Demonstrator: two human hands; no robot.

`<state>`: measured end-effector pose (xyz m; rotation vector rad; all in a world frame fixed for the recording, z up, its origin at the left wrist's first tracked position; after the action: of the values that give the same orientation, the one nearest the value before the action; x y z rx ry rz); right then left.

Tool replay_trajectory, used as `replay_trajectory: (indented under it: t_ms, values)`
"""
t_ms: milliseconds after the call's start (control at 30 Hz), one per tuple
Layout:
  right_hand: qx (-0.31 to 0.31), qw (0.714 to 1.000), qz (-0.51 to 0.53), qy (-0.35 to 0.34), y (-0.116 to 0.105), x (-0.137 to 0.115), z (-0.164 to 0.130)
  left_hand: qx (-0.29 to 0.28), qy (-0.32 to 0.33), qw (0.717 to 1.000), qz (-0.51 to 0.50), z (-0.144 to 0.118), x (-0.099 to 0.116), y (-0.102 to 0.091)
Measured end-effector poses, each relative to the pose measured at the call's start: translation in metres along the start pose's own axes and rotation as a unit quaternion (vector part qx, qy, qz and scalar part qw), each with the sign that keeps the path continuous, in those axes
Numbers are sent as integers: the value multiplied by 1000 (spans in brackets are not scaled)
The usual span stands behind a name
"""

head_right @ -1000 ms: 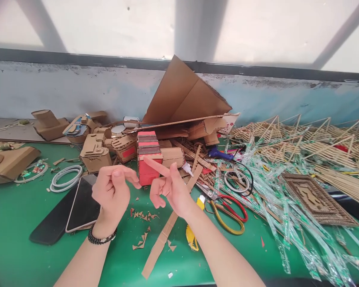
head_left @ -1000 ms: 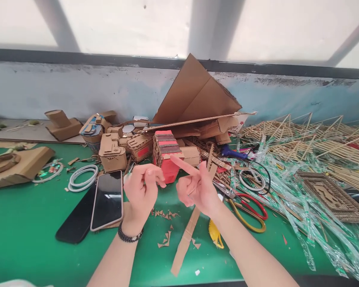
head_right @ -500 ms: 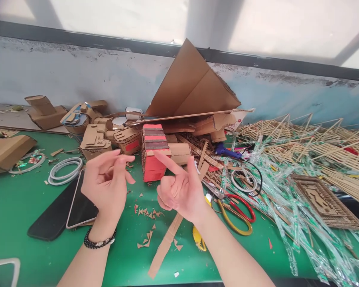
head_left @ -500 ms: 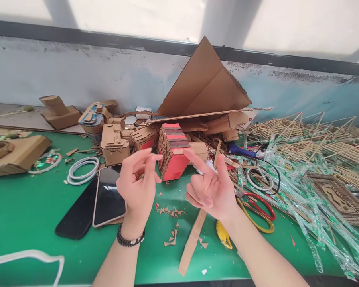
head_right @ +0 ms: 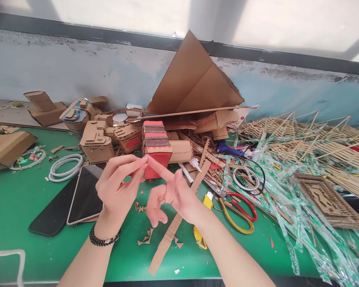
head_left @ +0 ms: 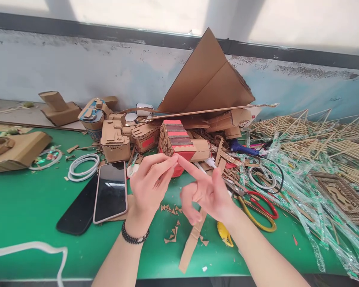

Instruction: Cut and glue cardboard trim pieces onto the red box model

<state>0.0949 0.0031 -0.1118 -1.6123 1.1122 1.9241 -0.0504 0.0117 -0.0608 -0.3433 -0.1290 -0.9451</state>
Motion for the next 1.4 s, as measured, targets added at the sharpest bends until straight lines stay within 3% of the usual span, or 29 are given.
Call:
replay_trajectory:
  t_ms: [67,200,400,667,800,867,1000,1100,1300,1400]
  values:
    - [17,993,-112,-46,0,-3,0,-2,15,1000,19,0,1,0]
    - [73,938,-318,-113,-4,-6,-1,-32,15,999,39,-3,1,4]
    - [72,924,-349,-137,-6,-6,-1,-47,-14,996,75,-6,0,7]
    - [74,952,-281,-97,-8,0,-1,-36,-48,997,55,-6,-3,6]
    - [70,978,-181,-75,-5,-4,0,-19,-65,997,28,-5,-4,5]
    - [68,990,-109,-56,-4,-7,2,-12,-106,994,9,-8,-9,5]
    - [61,997,30,-32,-6,-10,4,-20,-209,973,-90,-21,-21,12]
    - [53,993,103,-27,-10,-10,2,-43,-210,962,-170,-26,-19,18]
    - [34,986,165,-14,-13,-7,0,-111,-236,947,-186,-22,-13,23]
    - [16,983,183,-16,-12,-4,1,-81,-279,905,-310,-18,-13,26]
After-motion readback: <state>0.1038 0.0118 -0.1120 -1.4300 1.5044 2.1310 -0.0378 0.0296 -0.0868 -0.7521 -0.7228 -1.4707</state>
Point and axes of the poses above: each hand's wrist, its own z-axis towards the middle knuckle, its own y-axis out of the palm, x = y × z, the point moved 6 cm from there along z, towards the middle knuckle, and after that the axes turned 4 degrees about y, right-handed, at the moved point
